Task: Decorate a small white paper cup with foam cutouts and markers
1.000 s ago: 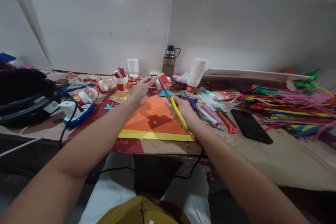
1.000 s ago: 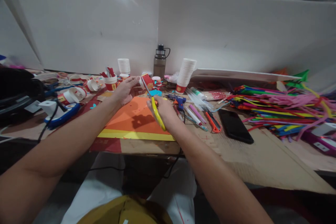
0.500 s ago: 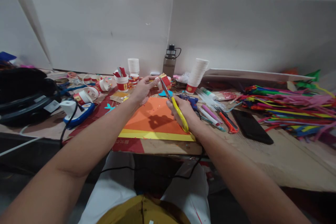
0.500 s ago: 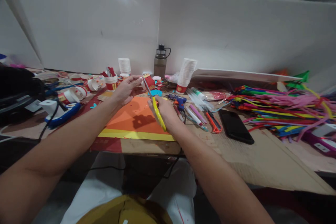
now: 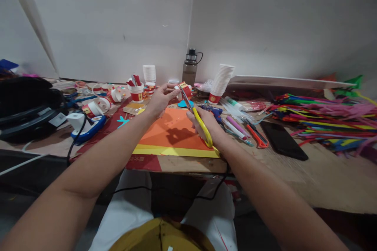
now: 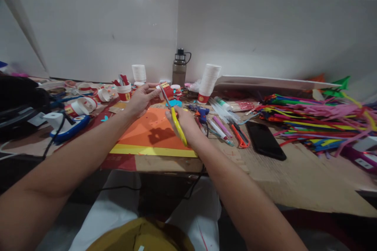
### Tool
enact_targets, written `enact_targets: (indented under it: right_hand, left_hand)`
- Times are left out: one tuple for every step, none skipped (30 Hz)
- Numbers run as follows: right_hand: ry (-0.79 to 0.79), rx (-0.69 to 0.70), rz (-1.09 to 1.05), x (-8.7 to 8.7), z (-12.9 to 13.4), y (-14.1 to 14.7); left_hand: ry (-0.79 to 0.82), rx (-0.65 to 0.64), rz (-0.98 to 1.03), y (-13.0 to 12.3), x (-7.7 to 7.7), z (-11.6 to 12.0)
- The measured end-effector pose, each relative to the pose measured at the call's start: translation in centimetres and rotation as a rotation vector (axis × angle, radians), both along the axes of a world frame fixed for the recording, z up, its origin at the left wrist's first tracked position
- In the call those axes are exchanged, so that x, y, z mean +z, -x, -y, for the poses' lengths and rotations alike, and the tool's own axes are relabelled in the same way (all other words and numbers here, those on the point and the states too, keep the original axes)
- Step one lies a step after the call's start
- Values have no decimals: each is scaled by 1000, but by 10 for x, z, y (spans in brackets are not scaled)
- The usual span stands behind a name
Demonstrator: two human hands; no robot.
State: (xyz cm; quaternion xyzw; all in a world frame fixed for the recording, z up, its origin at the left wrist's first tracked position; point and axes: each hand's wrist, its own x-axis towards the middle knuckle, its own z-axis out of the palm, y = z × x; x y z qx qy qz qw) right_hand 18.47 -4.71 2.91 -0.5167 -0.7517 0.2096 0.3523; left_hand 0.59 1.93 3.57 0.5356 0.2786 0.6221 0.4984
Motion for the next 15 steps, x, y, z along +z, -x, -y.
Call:
enact_targets:
  right_hand:
    - [0,1,-12,1,1,0]
    - [1,3,-24,1,3,1]
    - [5,7,-32,2,4,1]
    - [8,12,-39,3,5,1]
    - [11,16,-44,4,7,1]
    - [14,18,-47,5,7,2]
    - [16,20,-51,5,8,2]
    - [17,19,-55,6,8,2]
    - [18,16,-58,6,8,2]
    - [20,12,-60,6,8,2]
    - [22,9,-58,5,8,2]
    - [27,7,-53,5,7,2]
    - [30,2,-46,4,6,2]
    - [32,-7,-37,3,4,2]
    - [34,-17,-27,2,3,2]
  left_hand:
    - [-8,1,-3,0,0,0]
    - [-15,2,-5,0,0,0]
    - [-21,5,-8,0,0,0]
    - [-25,8,-10,1,0,-1]
    - [-29,12,-12,1,1,-1]
    - [-32,15,-14,1,1,-1]
    - [-36,17,-15,1,1,-1]
    - [-39,19,-16,2,1,-1]
    - [-43,21,-19,2,1,-2]
    - [-47,22,-23,2,1,-2]
    - [-52,21,-30,3,0,-3]
    - [-57,21,-37,3,-1,-3]
    - [-63,20,-47,3,-2,-4]
    - [-70,22,-58,3,-3,-5]
    - [-77,25,-69,3,-4,-6]
